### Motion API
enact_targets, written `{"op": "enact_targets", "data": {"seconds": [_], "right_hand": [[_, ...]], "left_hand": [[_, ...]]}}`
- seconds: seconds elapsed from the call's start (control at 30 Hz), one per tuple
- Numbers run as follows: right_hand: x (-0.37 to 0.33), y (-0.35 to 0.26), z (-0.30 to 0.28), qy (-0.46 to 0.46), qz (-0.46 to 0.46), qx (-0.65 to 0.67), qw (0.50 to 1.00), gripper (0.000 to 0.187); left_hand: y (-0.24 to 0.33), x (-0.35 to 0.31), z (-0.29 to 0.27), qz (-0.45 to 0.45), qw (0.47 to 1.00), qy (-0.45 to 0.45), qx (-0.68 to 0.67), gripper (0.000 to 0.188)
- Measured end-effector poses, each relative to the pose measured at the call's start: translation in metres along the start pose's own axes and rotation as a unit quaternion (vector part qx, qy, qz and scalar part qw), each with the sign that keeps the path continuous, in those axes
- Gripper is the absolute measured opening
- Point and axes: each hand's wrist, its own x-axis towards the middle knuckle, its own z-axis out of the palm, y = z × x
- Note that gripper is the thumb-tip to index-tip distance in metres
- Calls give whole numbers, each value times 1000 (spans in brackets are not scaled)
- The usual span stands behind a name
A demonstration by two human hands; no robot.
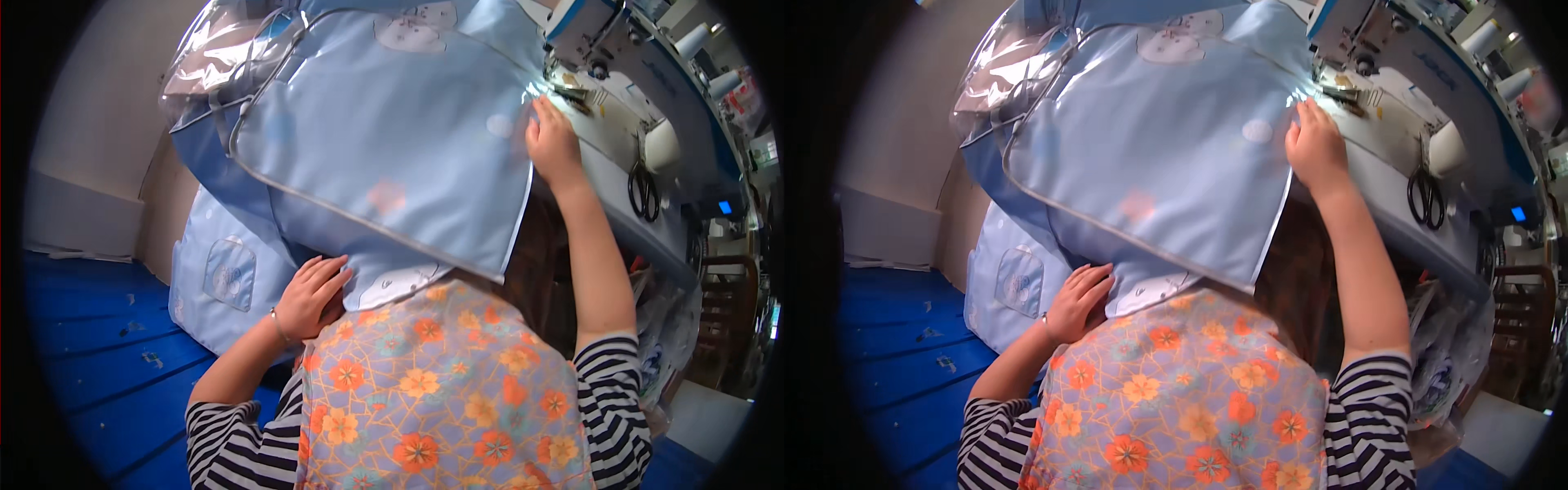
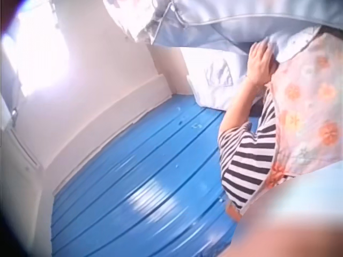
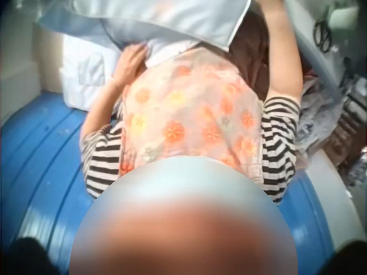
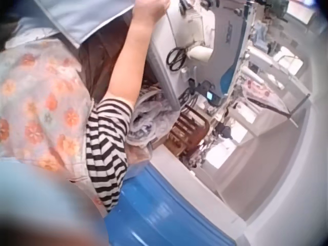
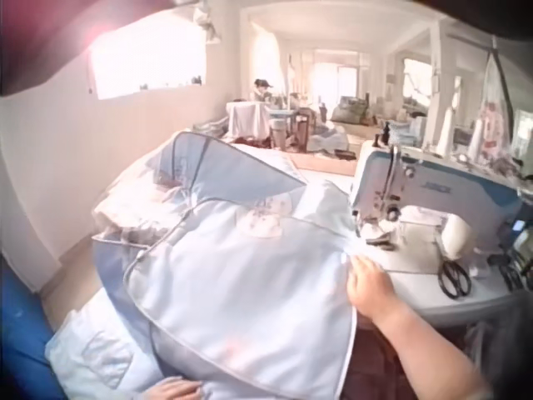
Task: Sewing fabric and plastic components together using an industrial sewing machine to manufacture a product.
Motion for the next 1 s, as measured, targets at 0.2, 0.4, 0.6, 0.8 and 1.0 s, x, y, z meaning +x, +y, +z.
{"op": "enact_targets", "data": {"seconds": [0.2, 0.4, 0.6, 0.8, 1.0], "right_hand": [[3, 5, 6, -3, 6, -10, 1000, 37], [12, -5, -7, -56, 54, 6, 997, 39], [21, -5, -11, -77, 58, -12, 995, 40], [19, 0, -5, -47, 34, -13, 998, 39], [14, 0, -1, -25, 31, -3, 999, 36]], "left_hand": [[22, 35, 8, 60, 993, 100, 7, 48], [71, 49, -68, 211, 929, 271, 140, 37], [98, 63, -86, 380, 912, 112, 110, 27], [101, 64, -92, 352, 933, 40, 58, 23], [93, 78, -108, 351, 933, -21, -72, 20]]}}
